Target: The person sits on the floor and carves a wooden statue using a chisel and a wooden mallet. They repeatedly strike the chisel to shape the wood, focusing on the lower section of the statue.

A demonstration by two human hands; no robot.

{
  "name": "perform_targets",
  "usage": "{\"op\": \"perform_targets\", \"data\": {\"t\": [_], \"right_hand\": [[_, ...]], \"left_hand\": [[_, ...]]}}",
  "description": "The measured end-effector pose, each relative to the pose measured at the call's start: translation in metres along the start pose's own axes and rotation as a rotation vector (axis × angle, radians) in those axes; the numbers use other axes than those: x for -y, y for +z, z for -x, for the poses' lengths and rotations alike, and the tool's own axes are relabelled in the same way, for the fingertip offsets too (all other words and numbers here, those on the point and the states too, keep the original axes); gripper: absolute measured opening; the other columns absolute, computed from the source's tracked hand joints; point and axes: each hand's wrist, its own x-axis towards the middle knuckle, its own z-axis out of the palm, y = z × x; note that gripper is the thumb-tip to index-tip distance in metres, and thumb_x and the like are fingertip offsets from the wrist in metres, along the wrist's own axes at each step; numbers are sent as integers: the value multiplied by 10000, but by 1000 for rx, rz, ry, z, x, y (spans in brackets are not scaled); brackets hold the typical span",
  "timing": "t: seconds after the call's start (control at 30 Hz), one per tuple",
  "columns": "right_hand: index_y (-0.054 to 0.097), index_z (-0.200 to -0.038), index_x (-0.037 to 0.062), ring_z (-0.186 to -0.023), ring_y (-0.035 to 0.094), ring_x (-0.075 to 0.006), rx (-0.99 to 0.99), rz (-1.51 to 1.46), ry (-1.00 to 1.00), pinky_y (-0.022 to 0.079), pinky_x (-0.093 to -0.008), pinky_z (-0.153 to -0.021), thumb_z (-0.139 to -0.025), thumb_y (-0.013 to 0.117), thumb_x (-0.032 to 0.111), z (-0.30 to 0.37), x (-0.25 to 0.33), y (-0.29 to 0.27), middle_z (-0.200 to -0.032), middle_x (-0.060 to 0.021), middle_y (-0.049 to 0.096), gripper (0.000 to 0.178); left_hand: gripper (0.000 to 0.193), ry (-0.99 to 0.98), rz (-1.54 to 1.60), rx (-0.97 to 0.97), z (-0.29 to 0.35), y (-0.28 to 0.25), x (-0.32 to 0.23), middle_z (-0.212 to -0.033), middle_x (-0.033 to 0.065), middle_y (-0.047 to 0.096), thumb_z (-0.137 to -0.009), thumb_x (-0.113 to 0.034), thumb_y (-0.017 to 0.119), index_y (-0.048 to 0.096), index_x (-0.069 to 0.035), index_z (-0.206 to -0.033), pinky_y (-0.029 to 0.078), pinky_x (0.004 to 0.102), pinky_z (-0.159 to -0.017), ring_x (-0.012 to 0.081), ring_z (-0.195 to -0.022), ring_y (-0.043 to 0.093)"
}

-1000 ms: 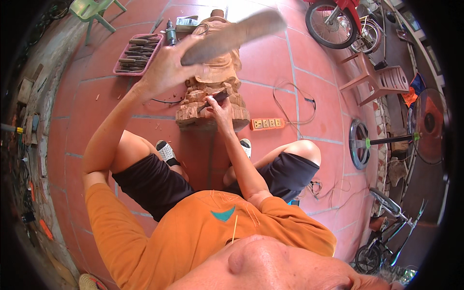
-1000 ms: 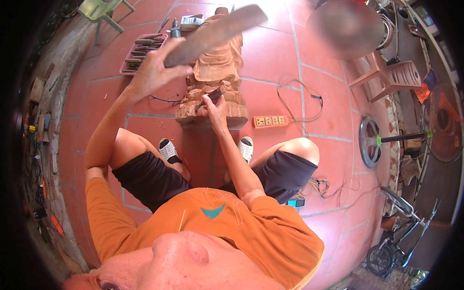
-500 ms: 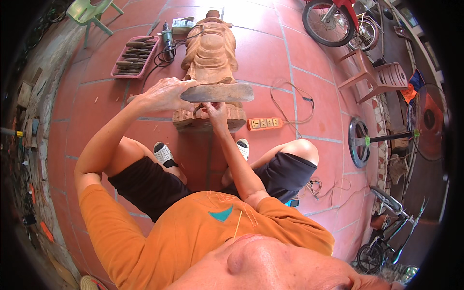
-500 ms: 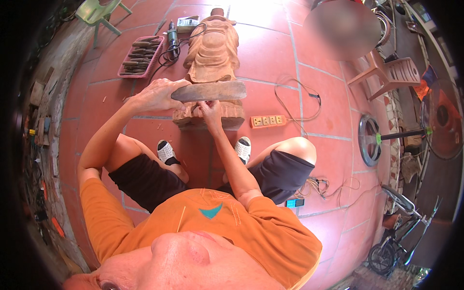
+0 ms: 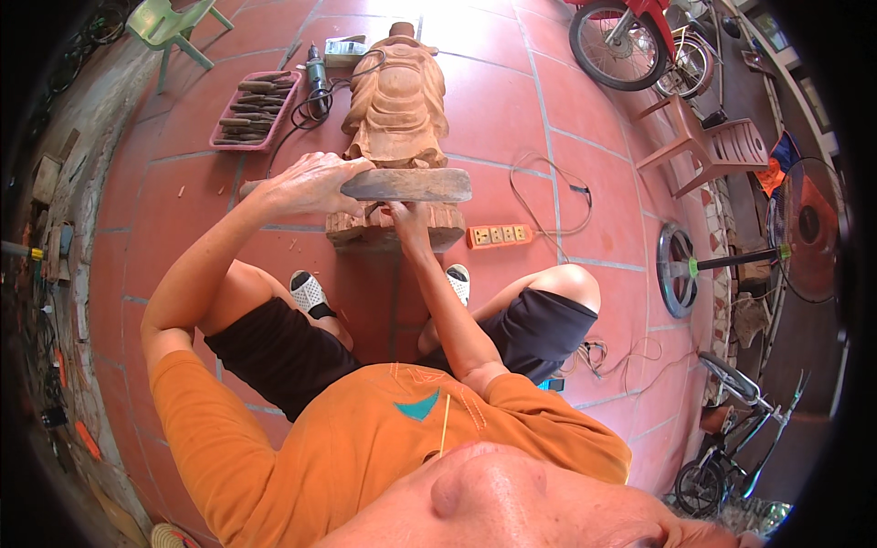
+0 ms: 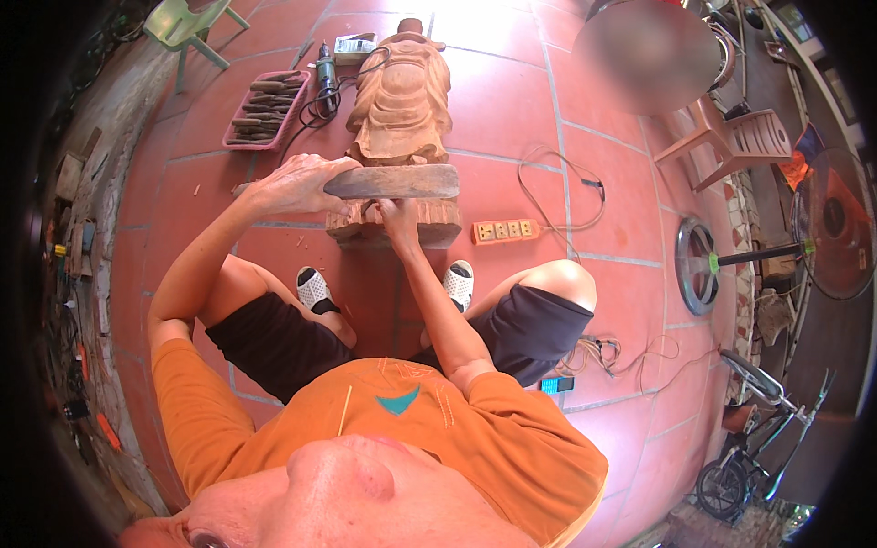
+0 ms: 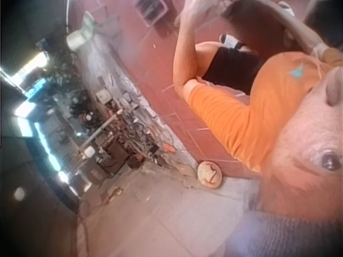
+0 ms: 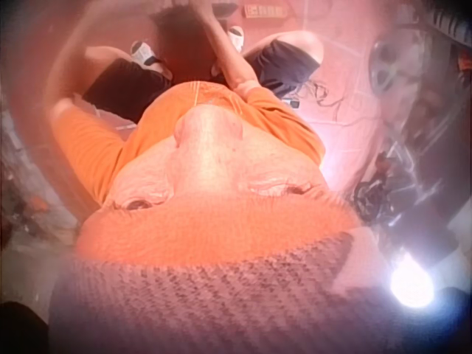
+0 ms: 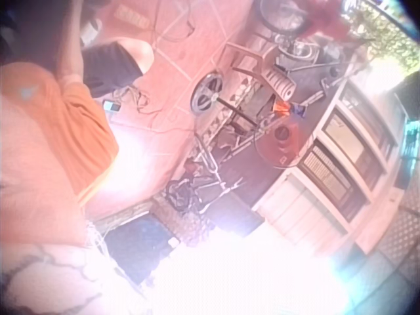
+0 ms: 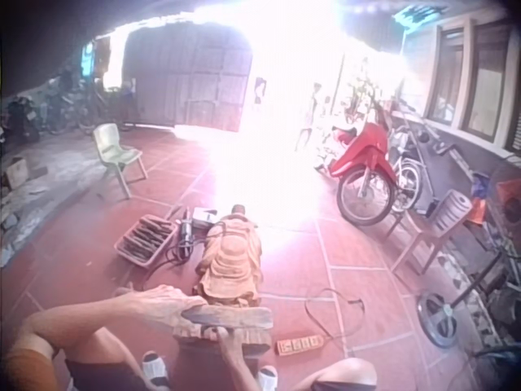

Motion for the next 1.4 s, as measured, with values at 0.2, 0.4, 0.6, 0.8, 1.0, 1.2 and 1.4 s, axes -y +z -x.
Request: {"op": "perform_targets", "data": {"t": [0.2, 0.4, 0.6, 0.8, 1.0, 1.2, 1.4], "right_hand": [[684, -1021, -43, -775, 632, -124, -15, -6, -6, 514, -287, -683, -930, 617, 51, 1, 2, 1, -893, -43, 687, 148], [681, -999, -48, -754, 629, -126, -12, 37, 0, 515, -293, -677, -904, 601, 47, 1, -3, -2, -872, -39, 682, 157], [681, -959, -56, -753, 627, -120, -37, 22, 6, 511, -294, -666, -899, 593, 45, -2, -5, -2, -824, -43, 675, 147], [674, -958, -62, -774, 624, -116, -9, 102, -29, 505, -296, -677, -895, 587, 34, -7, -13, -8, -842, -57, 670, 144], [680, -1009, -56, -846, 655, -144, 4, 40, -73, 536, -300, -738, -912, 606, 19, -9, -22, -14, -902, -84, 694, 144], [607, -1164, -13, -942, 682, -175, 31, -39, -18, 599, -316, -824, -970, 692, 136, -4, 6, -11, -1053, -96, 688, 259], [597, -1099, 13, -925, 666, -136, 27, -162, -7, 556, -288, -814, -974, 680, 117, -1, 10, -5, -1016, -66, 684, 183]], "left_hand": [[652, -16, -10, 27, -1, 2, 0, -963, 214, 693, -803, -349, 800, 526, -96, -1338, 485, 514, -817, 414, -952, 655], [641, -8, -10, 55, -3, 5, 0, -988, 217, 697, -795, -311, 792, 528, -82, -1332, 488, 512, -827, 407, -968, 662], [606, -13, -3, 61, -4, 4, -4, -996, 211, 699, -802, -278, 773, 537, -85, -1326, 498, 507, -840, 407, -982, 660], [538, 87, -53, -95, -4, 16, 9, -1014, 211, 702, -827, -205, 721, 543, -110, -1326, 517, 510, -842, 411, -996, 663], [642, 76, -23, -132, -5, 18, 8, -1037, 223, 707, -806, -289, 770, 539, -140, -1385, 522, 509, -843, 411, -991, 669], [737, 5, 21, -177, 2, 8, 8, -1085, 218, 707, -779, -313, 803, 520, -122, -1432, 531, 485, -857, 398, -971, 682], [747, 50, 93, -330, -6, 12, 15, -1101, 212, 713, -782, -299, 808, 509, -103, -1438, 542, 437, -904, 361, -958, 710]]}}
